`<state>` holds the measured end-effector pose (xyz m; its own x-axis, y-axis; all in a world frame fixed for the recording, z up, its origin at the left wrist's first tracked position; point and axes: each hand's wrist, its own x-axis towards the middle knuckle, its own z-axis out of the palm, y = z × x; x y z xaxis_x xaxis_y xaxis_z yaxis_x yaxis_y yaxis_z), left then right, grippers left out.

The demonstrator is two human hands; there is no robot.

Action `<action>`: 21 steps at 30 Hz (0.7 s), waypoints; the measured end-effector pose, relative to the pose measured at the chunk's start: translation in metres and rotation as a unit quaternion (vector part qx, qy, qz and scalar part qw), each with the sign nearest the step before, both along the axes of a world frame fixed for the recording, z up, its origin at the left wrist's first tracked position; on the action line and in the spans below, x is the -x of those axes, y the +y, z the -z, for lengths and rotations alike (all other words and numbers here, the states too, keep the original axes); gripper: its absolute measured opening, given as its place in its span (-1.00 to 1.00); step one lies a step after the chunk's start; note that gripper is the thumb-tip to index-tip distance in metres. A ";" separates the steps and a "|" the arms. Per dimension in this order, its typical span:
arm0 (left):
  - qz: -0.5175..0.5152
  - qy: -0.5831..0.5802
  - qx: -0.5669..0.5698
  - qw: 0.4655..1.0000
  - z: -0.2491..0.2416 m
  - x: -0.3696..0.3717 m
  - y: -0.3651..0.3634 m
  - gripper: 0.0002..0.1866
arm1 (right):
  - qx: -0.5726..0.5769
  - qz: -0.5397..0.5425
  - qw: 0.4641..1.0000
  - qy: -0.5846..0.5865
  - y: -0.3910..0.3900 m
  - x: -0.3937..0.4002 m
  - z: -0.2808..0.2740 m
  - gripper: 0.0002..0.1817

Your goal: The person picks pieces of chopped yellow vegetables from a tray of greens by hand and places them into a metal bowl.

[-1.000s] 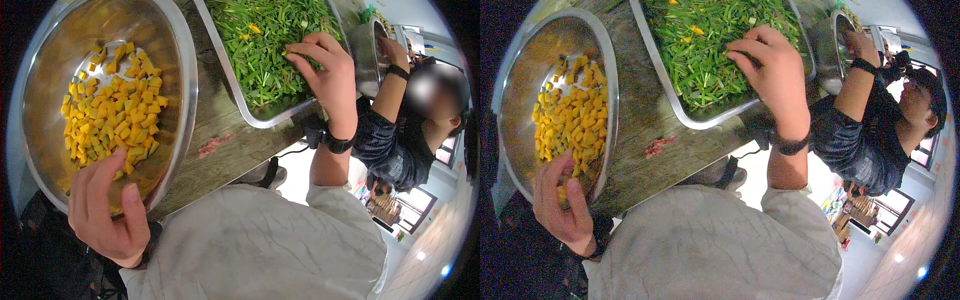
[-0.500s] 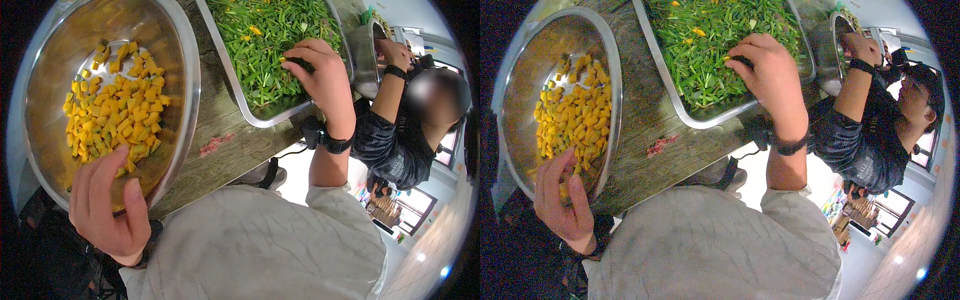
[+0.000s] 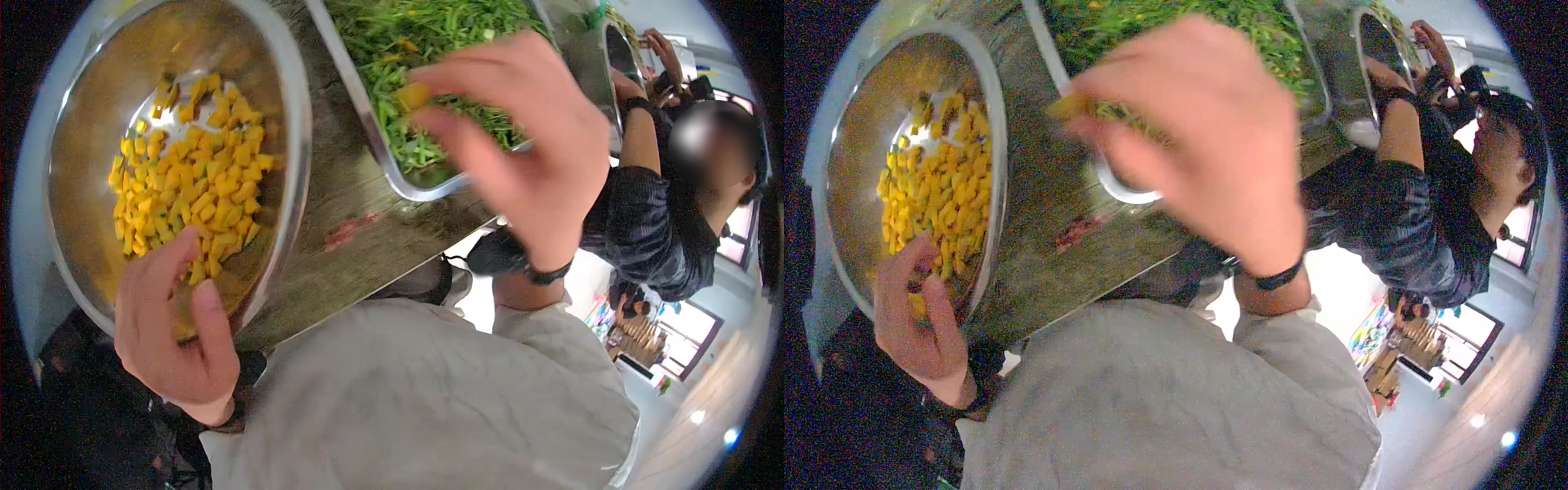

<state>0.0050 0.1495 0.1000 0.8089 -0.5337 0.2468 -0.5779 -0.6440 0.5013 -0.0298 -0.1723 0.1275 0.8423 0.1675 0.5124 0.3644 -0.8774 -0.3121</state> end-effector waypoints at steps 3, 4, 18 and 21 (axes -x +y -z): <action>-0.061 -0.014 0.050 0.997 0.005 0.006 -0.007 -0.61 | -0.086 -0.097 0.990 -0.053 0.025 -0.016 0.019 -0.64; -0.077 -0.013 0.069 0.995 0.007 0.008 -0.009 -0.59 | -0.108 -0.093 0.988 -0.056 0.030 -0.017 0.019 -0.62; -0.042 -0.017 0.014 0.999 0.004 0.007 -0.012 -0.63 | 0.098 0.194 0.951 0.219 -0.050 0.028 0.055 -0.36; -0.042 -0.020 0.017 0.999 0.004 0.005 -0.012 -0.65 | 0.014 0.125 0.974 0.187 -0.073 0.013 0.056 -0.53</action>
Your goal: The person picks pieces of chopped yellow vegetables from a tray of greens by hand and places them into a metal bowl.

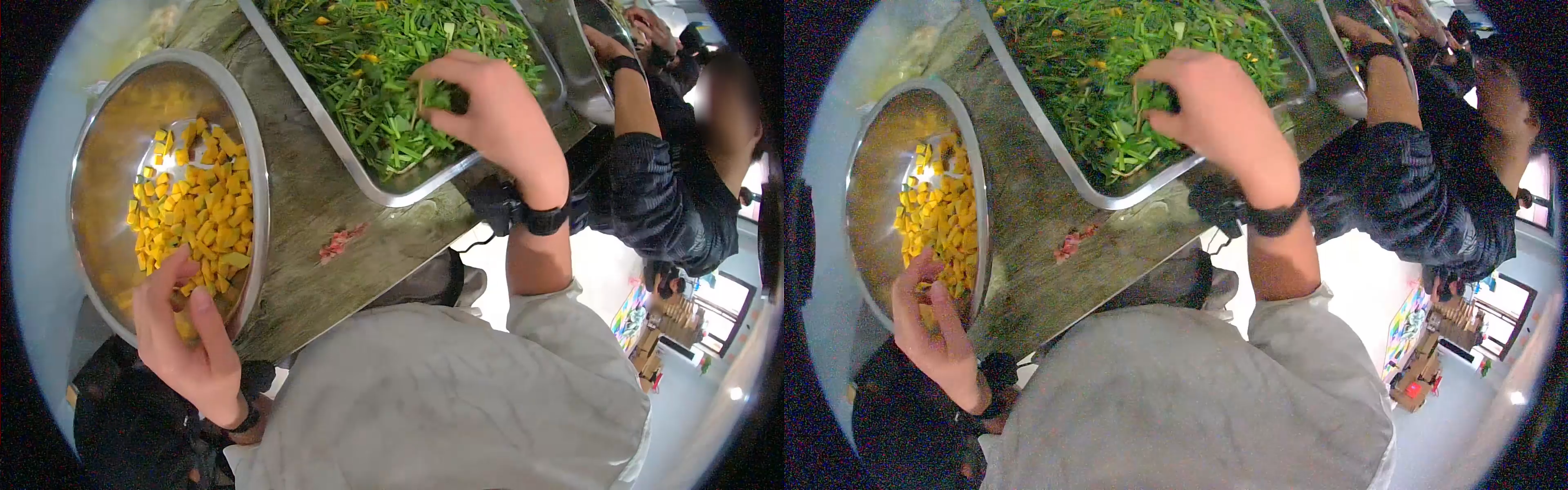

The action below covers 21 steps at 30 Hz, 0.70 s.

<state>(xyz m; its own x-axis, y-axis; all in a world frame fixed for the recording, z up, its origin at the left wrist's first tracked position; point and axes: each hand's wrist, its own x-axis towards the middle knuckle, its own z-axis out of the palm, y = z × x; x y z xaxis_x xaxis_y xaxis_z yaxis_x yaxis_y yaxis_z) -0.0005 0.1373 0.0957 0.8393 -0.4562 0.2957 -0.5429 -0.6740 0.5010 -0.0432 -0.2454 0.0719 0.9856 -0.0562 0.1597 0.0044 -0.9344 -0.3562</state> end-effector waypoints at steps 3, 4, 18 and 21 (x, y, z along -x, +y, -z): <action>-0.009 0.005 0.003 1.000 0.001 0.003 -0.001 -0.65 | -0.081 0.010 0.994 -0.069 -0.015 -0.001 -0.001 -0.60; -0.011 0.005 -0.004 1.000 -0.001 0.002 -0.002 -0.66 | -0.109 0.058 0.989 -0.081 -0.014 -0.001 -0.007 -0.59; -0.012 0.032 0.002 0.999 0.001 0.002 0.003 -0.66 | -0.014 0.021 0.994 -0.106 0.001 0.012 0.004 -0.56; 0.008 0.028 -0.013 0.999 -0.001 -0.001 0.006 -0.66 | 0.069 -0.022 0.995 -0.070 0.026 0.008 0.007 -0.09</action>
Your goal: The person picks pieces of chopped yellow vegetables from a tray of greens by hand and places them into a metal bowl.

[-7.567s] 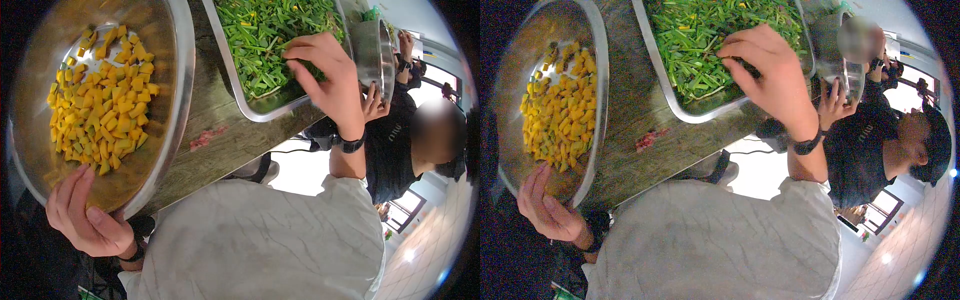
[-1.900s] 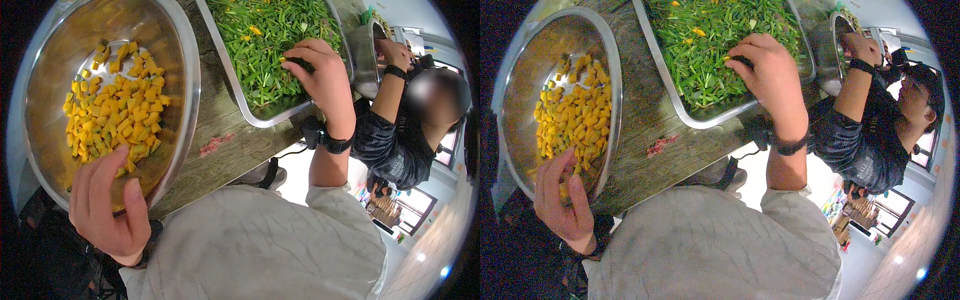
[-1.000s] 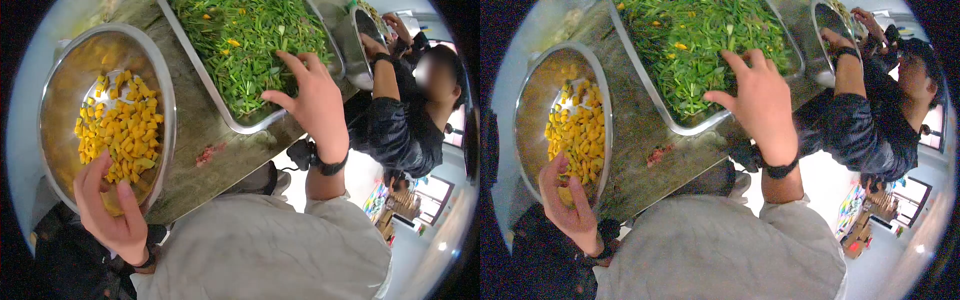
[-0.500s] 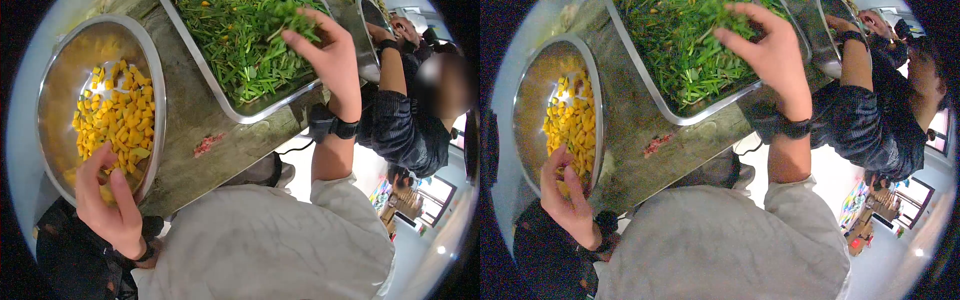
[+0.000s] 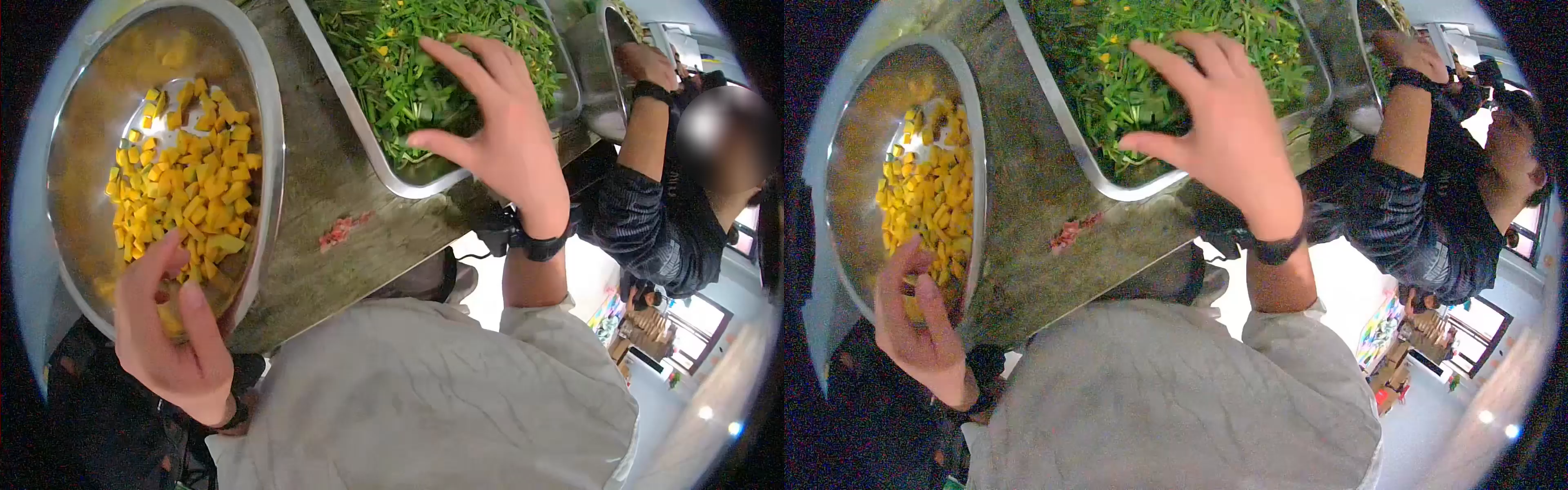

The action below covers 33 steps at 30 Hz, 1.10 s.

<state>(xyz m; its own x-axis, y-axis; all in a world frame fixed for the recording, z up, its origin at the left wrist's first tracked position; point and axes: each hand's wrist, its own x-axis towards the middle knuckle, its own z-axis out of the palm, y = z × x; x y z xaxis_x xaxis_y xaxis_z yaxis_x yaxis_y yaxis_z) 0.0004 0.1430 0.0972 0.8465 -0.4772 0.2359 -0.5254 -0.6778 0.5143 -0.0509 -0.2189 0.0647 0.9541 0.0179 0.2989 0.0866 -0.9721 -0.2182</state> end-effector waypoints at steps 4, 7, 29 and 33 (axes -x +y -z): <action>0.000 0.011 -0.007 1.000 -0.003 0.001 0.000 -0.65 | 0.013 0.029 0.999 0.034 0.014 -0.005 -0.001 -0.08; -0.003 0.010 0.004 1.000 -0.002 0.002 -0.001 -0.66 | -0.002 0.004 0.998 0.061 0.008 -0.016 -0.004 -0.27; 0.004 -0.016 0.030 0.999 0.003 -0.001 -0.002 -0.69 | -0.029 0.083 0.992 0.094 -0.033 -0.003 -0.002 -0.42; 0.002 -0.015 0.024 1.000 0.004 0.000 0.001 -0.69 | -0.152 0.072 0.986 0.005 -0.067 -0.005 -0.002 -0.45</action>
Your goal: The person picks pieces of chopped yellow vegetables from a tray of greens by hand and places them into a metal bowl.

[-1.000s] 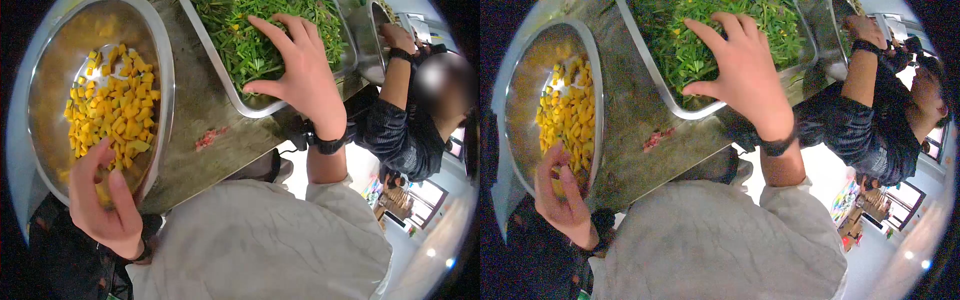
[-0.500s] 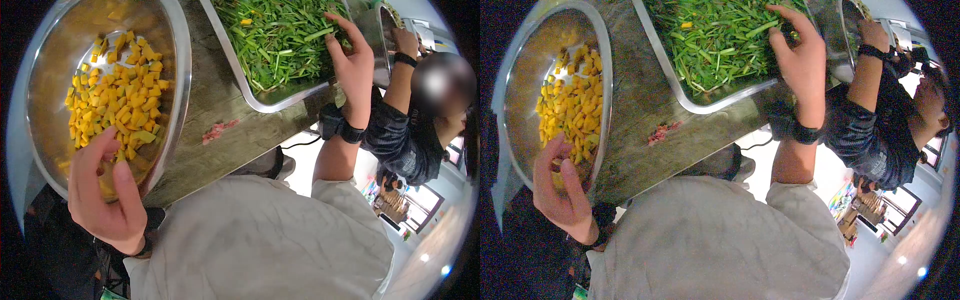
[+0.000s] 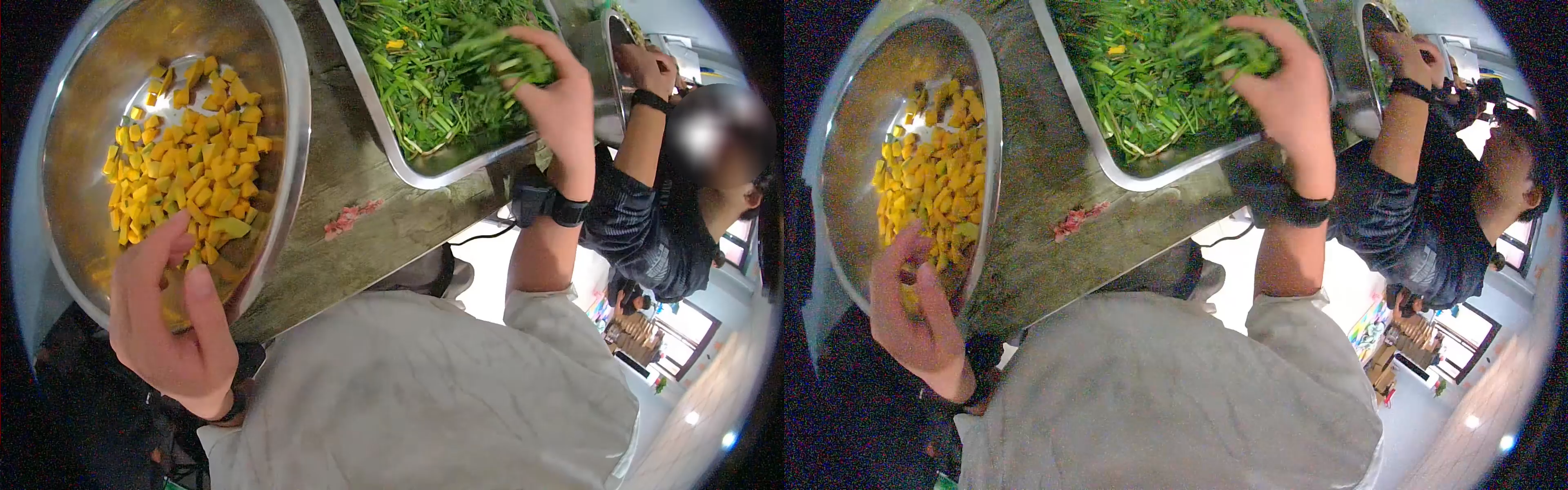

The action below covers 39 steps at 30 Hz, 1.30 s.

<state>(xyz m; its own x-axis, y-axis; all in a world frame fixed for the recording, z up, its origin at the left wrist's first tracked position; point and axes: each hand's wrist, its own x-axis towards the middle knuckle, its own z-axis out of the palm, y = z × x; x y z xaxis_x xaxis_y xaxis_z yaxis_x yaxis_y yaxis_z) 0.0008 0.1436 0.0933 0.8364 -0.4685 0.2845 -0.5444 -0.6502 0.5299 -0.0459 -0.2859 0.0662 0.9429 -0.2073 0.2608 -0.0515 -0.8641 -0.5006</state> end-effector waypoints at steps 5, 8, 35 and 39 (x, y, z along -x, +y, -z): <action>0.005 -0.010 -0.007 1.000 -0.001 -0.001 -0.001 -0.69 | -0.323 0.110 0.921 -0.185 0.034 -0.016 -0.023 -0.61; 0.010 -0.013 0.002 1.000 0.002 -0.002 0.000 -0.69 | -0.346 0.110 0.918 -0.160 0.029 -0.017 -0.021 -0.59; -0.024 0.022 -0.015 0.999 -0.004 0.004 -0.003 -0.68 | -0.082 -0.069 0.994 -0.009 0.053 0.018 0.006 -0.78; -0.027 0.027 -0.016 0.999 -0.003 0.004 -0.003 -0.67 | -0.106 -0.068 0.992 -0.014 0.039 0.027 -0.002 -0.85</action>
<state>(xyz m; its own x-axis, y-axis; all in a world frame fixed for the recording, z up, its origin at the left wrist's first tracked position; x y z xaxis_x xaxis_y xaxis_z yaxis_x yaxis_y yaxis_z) -0.0035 0.1411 0.0963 0.8749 -0.4299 0.2231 -0.4784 -0.6954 0.5362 -0.0726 -0.2466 0.0679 0.9586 -0.1320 0.2522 0.0752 -0.7373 -0.6714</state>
